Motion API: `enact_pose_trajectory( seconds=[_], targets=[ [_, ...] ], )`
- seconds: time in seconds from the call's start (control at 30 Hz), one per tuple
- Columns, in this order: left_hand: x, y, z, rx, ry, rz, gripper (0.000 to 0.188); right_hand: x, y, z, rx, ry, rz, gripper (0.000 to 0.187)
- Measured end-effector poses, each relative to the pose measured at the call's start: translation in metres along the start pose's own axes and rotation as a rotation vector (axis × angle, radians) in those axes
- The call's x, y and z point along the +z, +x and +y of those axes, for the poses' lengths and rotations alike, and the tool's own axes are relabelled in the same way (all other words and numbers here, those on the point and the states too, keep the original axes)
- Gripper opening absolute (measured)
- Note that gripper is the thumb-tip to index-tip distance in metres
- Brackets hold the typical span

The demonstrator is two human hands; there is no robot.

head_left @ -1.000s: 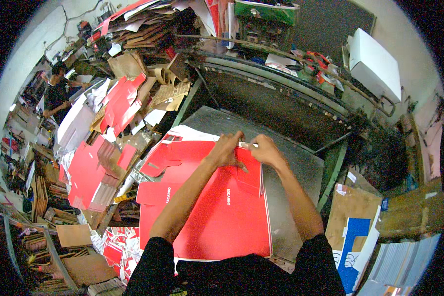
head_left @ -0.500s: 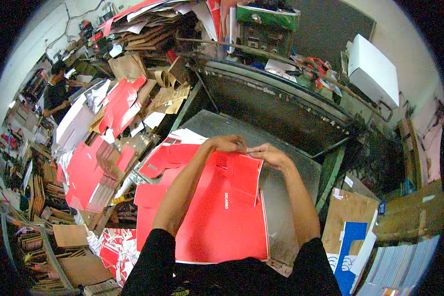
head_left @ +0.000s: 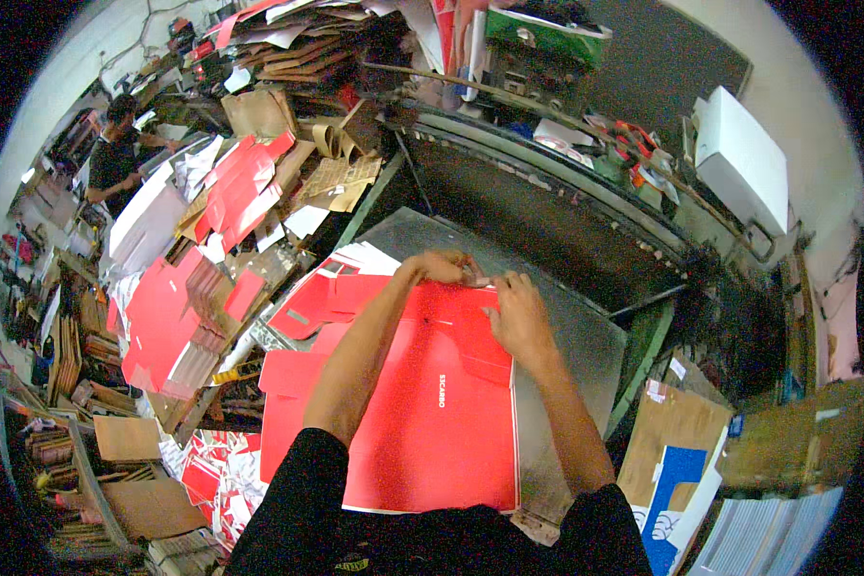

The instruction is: The person strips excess border scrap from die-cut cardboard sheets by hand and places the trimmed box templates onto stacks on the table.

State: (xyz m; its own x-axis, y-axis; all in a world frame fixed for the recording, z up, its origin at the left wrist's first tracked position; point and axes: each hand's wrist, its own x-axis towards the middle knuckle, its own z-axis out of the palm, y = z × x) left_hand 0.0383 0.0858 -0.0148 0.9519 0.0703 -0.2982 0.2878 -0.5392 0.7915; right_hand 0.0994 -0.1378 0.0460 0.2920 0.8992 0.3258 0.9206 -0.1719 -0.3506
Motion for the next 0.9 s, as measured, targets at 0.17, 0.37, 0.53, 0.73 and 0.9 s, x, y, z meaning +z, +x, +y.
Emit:
enact_pose_trajectory(
  seconds=[0.17, 0.37, 0.53, 0.73, 0.9],
  targets=[
    [0.023, 0.039, 0.007, -0.149, 0.045, 0.127, 0.040, 0.008, -0.006, 0.018, 0.010, -0.144, -0.065, 0.064],
    [0.009, 0.052, -0.039, -0.459, 0.174, 0.372, 0.041, 0.028, 0.016, 0.004, -0.046, -0.096, -0.115, 0.076],
    [0.014, 0.037, -0.012, -0.289, 0.210, 0.221, 0.053, 0.015, 0.021, 0.018, 0.028, -0.040, -0.186, 0.065],
    [0.042, 0.058, -0.023, -0.114, 0.391, 0.387, 0.077, 0.018, 0.019, 0.016, 0.176, -0.278, -0.092, 0.047],
    [0.034, 0.017, -0.086, -0.074, 0.387, 0.484, 0.074, 0.057, 0.039, -0.020, 0.050, -0.310, -0.023, 0.049]
  ],
)
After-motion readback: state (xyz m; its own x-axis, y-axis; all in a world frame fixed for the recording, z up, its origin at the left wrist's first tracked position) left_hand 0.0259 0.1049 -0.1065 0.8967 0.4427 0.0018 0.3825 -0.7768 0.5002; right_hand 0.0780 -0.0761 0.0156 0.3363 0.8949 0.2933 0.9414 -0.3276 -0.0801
